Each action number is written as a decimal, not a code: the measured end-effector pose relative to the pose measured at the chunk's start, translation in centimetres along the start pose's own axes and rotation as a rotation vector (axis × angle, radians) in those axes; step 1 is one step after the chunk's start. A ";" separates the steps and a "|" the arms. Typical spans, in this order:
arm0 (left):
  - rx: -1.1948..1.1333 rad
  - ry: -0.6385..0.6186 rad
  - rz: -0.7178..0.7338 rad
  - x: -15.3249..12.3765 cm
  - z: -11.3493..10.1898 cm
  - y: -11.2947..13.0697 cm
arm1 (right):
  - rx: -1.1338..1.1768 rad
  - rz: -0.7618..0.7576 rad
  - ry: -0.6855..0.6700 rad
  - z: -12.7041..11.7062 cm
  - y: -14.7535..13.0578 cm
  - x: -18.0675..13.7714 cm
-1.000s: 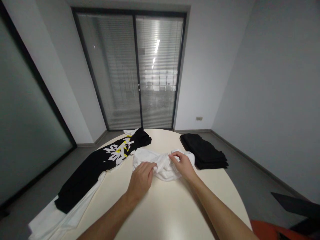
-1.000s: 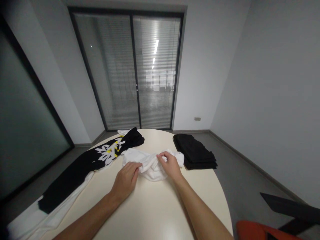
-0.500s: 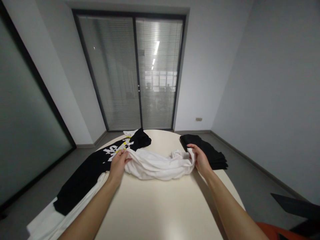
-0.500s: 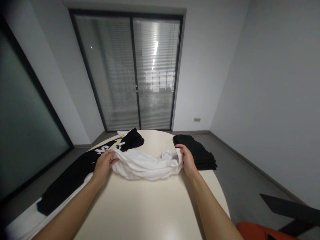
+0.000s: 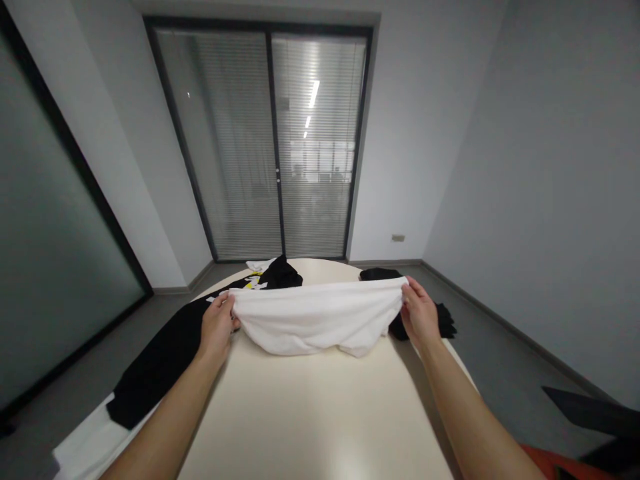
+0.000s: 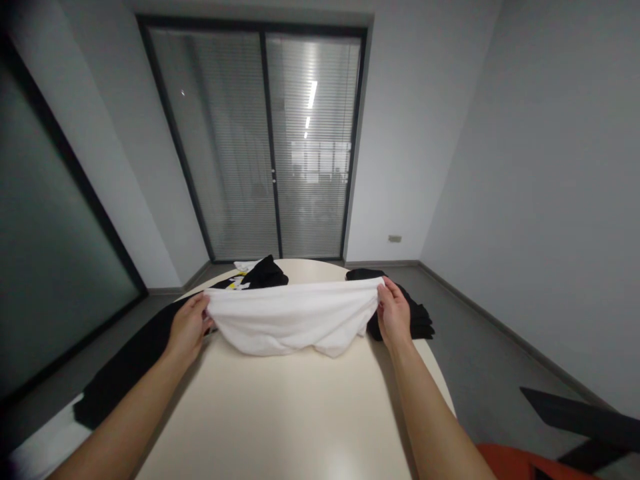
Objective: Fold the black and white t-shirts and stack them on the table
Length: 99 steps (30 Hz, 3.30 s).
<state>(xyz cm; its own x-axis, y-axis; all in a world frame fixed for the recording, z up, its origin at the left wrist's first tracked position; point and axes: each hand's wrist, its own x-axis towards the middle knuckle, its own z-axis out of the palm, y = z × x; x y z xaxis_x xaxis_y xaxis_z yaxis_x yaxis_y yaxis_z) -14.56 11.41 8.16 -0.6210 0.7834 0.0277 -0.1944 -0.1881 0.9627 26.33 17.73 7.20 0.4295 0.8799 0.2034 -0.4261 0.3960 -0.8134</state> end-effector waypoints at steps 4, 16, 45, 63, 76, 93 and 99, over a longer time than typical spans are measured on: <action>0.015 0.008 0.048 0.2 -0.3 0.2 | -0.014 -0.012 0.004 -0.4 0.2 0.3; -0.157 -0.185 0.036 0.3 -0.8 1.1 | -0.057 -0.041 0.022 -0.5 -0.6 0.3; 0.156 -1.414 -0.472 -2.5 -6.5 3.4 | -0.140 0.631 -1.073 -5.1 -7.0 -4.0; 0.925 -1.462 -0.410 -8.2 -5.5 2.9 | -0.802 0.622 -1.184 -5.6 -6.1 -7.7; 1.206 -1.590 0.197 -14.4 -3.4 1.0 | -1.418 0.338 -1.141 -2.9 -3.0 -5.9; 1.321 -0.514 0.470 -3.7 6.2 -3.6 | -1.794 -0.040 -0.702 6.8 2.0 -2.0; 1.404 -0.542 0.380 -3.2 4.8 -4.9 | -1.773 0.132 -0.911 5.1 2.4 -1.6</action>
<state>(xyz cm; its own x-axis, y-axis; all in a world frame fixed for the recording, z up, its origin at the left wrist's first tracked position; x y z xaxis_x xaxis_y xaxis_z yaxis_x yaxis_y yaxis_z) -7.97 12.72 4.68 -0.0674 0.9914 0.1120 0.9405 0.0257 0.3387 20.57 18.62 7.71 -0.2336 0.9533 -0.1915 0.9483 0.1799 -0.2613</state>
